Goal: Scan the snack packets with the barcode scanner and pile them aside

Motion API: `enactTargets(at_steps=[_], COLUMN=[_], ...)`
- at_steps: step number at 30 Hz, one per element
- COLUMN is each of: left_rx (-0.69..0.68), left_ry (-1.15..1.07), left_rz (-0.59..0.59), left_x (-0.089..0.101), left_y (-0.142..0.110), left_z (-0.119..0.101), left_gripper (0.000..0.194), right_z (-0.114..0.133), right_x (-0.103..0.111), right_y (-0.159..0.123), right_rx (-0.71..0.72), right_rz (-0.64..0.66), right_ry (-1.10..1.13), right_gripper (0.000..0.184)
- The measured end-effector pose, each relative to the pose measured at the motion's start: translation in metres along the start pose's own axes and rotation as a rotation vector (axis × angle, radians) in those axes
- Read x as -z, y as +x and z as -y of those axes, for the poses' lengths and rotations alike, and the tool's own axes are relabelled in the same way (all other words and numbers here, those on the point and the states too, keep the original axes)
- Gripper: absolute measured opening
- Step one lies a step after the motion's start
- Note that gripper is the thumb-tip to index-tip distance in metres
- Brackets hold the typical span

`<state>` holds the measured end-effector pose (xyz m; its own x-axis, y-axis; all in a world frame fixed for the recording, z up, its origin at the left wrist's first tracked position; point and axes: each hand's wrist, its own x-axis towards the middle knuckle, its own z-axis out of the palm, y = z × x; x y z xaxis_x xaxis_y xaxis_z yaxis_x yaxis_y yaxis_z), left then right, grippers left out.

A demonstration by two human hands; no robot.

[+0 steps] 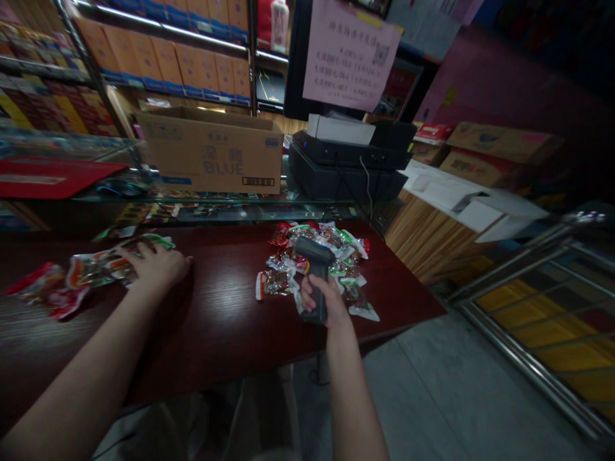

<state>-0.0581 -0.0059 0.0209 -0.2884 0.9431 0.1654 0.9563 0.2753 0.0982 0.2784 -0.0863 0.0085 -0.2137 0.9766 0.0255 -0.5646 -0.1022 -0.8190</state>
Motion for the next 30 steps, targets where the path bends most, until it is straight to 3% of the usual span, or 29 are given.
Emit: enactTargets(at_steps=[2,5,7,11,14,18,22,25,30], left_rx=[-0.049,-0.27,-0.432,-0.696,-0.779,-0.745,-0.608,-0.428,-0.286], left_ry=[-0.012,-0.08,-0.192,-0.424,-0.442,-0.445,-0.801,-1.14,-1.572], left_rz=[-0.104,-0.232,-0.156,0.14,0.176,0.149,0.07,0.025,0.18], left_x=[0.001,0.003,0.001,-0.012,-0.024,-0.032,-0.035,-0.036,-0.033], left_y=[-0.002,-0.015,-0.029,-0.057,-0.069,-0.063,-0.043,-0.032,-0.031], left_z=[-0.001,-0.025,-0.051,-0.094,-0.107,-0.106,-0.098,-0.095,-0.097], left_gripper=[0.049,0.05,0.051,0.066,0.072,0.052,0.028,0.029,0.042], right_z=[0.002,0.006,0.007,0.008,0.007,0.008,0.007,0.005,-0.001], right_x=[0.002,0.005,0.006,0.007,0.006,0.004,0.004,0.004,-0.001], right_y=[0.0,0.001,0.0,0.0,0.0,0.0,0.001,-0.001,-0.005], right_rx=[0.018,0.028,0.02,0.023,0.038,0.041,0.035,0.013,-0.066], right_rz=[-0.007,-0.027,-0.045,-0.047,-0.033,-0.019,-0.016,-0.001,0.039], right_ry=[0.034,0.088,0.105,0.1,0.102,0.107,0.091,0.046,-0.095], right_gripper=[0.02,0.019,0.019,0.019,0.016,0.021,0.023,0.017,0.032])
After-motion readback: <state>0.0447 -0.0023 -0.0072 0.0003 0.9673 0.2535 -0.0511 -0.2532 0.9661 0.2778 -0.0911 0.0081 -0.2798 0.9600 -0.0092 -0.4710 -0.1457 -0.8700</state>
